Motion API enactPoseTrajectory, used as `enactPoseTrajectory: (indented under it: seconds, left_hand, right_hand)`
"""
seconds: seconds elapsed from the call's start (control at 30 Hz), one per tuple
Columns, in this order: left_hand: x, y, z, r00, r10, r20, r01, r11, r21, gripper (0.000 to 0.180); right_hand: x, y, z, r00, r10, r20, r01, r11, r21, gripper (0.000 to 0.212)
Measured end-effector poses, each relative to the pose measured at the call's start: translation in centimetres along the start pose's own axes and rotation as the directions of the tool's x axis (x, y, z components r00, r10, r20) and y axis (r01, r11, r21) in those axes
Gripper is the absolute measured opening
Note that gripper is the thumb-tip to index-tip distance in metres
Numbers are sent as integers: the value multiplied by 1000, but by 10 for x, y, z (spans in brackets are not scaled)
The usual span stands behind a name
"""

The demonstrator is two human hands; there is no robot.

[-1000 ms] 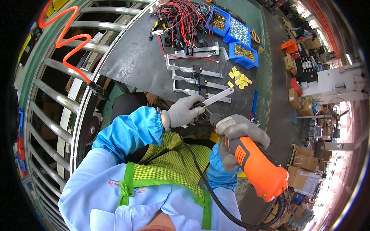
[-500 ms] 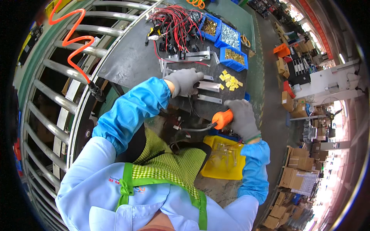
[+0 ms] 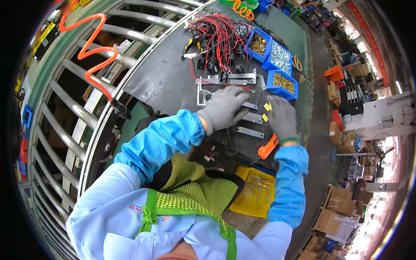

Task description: Manually assemble small electronic parts onto metal brackets using an electric screwdriver.

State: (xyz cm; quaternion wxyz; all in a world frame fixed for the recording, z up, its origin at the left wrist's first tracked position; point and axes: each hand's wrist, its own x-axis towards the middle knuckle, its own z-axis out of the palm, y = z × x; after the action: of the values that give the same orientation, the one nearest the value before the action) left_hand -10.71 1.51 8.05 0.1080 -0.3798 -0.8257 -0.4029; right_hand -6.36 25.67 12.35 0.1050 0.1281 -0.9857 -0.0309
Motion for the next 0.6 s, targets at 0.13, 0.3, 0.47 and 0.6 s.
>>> enactPoseTrajectory:
  seconds: [0.13,0.3,0.47,0.6]
  left_hand:
    - [21,-2,-64,693,157,-704,-58,985,162,52]
    - [18,-51,-88,738,-261,-623,390,918,77,51]
    - [22,-68,-73,855,-228,-465,148,968,-202,24]
    - [24,-36,-62,859,-294,-419,19,836,-549,24]
  right_hand:
    - [75,-20,59,996,-88,-10,87,995,-50,32]
    - [116,-35,93,981,0,193,62,948,-312,35]
    - [107,-2,73,956,0,294,69,972,-225,33]
    - [87,32,-1,827,442,348,-344,887,-309,25]
